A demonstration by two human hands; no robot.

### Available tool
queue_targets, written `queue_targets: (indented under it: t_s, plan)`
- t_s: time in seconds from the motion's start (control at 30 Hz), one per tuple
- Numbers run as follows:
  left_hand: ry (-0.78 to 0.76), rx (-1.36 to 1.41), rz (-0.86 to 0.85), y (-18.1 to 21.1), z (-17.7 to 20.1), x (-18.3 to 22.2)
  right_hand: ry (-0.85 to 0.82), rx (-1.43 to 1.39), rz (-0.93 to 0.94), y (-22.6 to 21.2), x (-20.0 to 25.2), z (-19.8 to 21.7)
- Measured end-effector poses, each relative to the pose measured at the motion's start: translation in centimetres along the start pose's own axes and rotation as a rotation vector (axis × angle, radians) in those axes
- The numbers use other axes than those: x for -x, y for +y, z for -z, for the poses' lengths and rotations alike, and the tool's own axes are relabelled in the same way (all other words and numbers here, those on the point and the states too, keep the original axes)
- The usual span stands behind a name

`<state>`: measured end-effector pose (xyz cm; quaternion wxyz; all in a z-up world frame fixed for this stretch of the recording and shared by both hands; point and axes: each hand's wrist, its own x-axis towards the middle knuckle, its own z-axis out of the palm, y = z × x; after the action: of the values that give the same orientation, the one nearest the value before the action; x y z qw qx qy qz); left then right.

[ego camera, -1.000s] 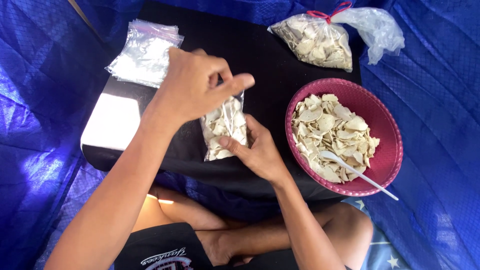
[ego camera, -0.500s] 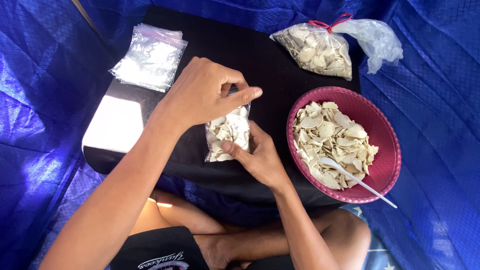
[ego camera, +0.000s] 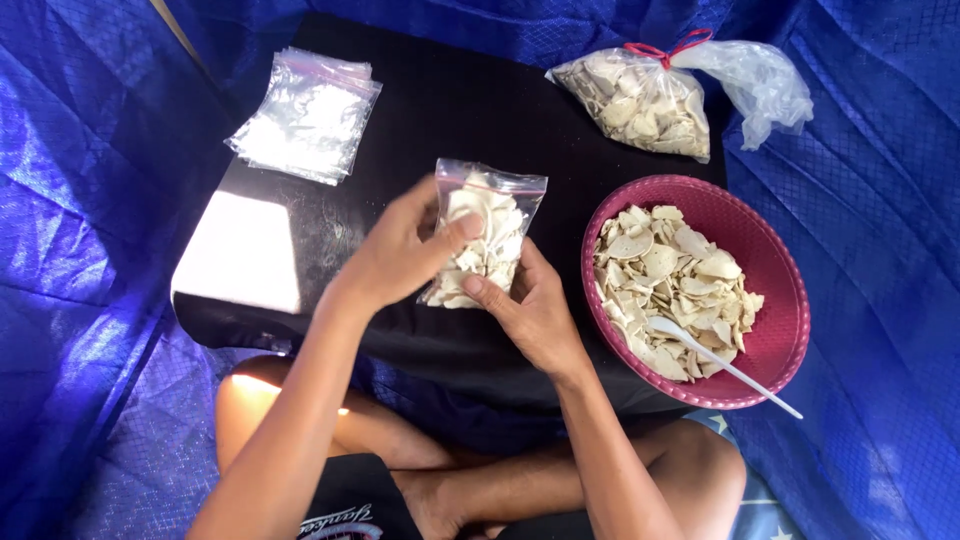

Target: Filling small plastic bags with chips from a bowl using a spoon and hands.

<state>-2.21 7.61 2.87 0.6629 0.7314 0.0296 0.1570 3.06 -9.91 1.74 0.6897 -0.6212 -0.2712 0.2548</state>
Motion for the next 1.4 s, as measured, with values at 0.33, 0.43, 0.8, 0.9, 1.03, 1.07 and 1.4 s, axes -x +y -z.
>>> queue_targets:
  t_s: [0.33,0.43,0.8,0.9,1.03,1.07,1.4]
  plan:
    - [0.13,-0.042,-0.141,0.4,-1.2,-0.1,0.011,-0.051,0.005,1.1,-0.5,0.2]
    - [0.161,-0.012,-0.198,1.9,-1.1,-0.3,0.009,-0.041,0.018,1.4,-0.4,0.4]
    - [0.001,-0.442,-0.477,5.4,3.0,-2.1,-0.038,-0.12,0.043,1.5,-0.1,0.4]
    - [0.0,-0.382,-0.515,5.5,2.6,-2.0,-0.038,-0.098,0.043,1.0,-0.1,0.6]
    - [0.01,-0.346,-0.44,5.1,2.3,-2.2,-0.03,-0.044,0.035,0.9,0.1,0.7]
    - [0.029,-0.355,-0.434,5.0,2.3,-2.2,-0.033,-0.045,0.034,1.0,0.1,0.8]
    - [0.093,-0.994,-0.541,5.4,1.4,-4.3,-0.055,-0.025,0.024,0.7,0.1,0.2]
